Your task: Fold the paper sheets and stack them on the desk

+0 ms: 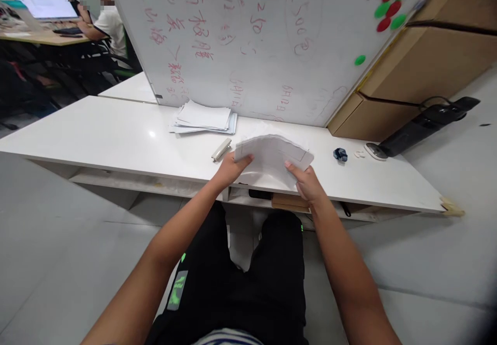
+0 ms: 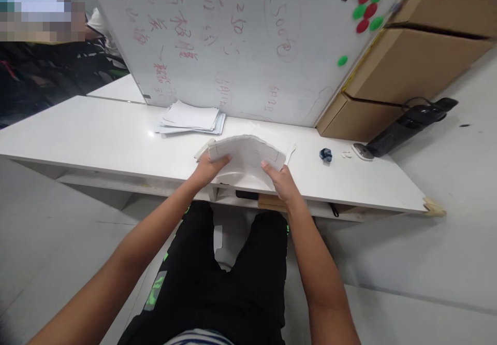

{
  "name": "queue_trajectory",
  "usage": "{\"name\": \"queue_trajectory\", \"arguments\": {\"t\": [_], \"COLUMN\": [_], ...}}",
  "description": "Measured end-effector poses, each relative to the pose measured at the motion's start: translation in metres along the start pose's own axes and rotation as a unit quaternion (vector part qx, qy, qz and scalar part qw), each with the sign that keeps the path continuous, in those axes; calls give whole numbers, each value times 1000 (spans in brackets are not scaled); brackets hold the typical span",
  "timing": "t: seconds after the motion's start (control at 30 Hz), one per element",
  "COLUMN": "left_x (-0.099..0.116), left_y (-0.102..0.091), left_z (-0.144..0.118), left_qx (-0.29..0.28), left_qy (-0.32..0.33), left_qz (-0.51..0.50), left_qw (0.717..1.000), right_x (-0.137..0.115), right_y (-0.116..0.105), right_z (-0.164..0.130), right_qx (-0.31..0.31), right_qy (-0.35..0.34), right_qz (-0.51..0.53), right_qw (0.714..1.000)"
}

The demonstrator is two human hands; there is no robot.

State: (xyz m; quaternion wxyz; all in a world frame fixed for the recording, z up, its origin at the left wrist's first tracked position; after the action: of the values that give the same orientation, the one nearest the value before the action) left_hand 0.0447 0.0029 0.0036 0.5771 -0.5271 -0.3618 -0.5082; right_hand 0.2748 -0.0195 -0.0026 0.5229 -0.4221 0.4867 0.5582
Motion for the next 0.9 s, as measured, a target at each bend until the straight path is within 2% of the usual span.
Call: {"name": "queue_trajectory", "arguments": {"t": [0.1,0.23,0.37,0.53,0.6,0.73,0.77,0.83,0.9], "left_x": [5,1,-5,-9,-5,9,10,6,-4], "left_y": [-2,2,4,8,9,3,-1,-13,-27], "left_z": [1,-1,-10,-20,-25,-22,-16,1,19], "left_qx": [-3,-14,-14,-34,-57,-107,-94,-24,59], "left_qy": [11,-19,8,-43,-22,77,89,76,8], "left_qz": [10,10,16,36,81,184,224,342,470], "left_qw": [1000,1000,1000,998,995,974,966,936,880], "right_x": [-4,6,17,23,22,24,27,33,38], "right_y": [-4,-4,-5,-5,-8,-27,-33,-43,-47], "right_z": [0,-4,-14,-23,-28,-46,-52,-64,-75], "right_qx": [25,35,39,45,55,88,101,134,160], "right_qy": [-22,28,19,66,66,91,107,137,165], "right_qz": [-33,-108,-120,-136,-152,-177,-178,-163,-122], "right_qw": [999,993,992,987,985,976,973,968,965]}}
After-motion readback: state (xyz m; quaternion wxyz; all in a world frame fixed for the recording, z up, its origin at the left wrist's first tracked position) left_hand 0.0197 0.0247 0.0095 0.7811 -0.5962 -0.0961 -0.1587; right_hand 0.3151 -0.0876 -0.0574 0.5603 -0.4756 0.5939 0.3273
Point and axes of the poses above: each hand's wrist, its own z-axis towards the middle knuckle, its own y-axis out of the palm, x = y × z, the point moved 2 cm from there along z, towards the middle knuckle, and after that the axes turned 5 degrees about z, right-handed, at the moved point
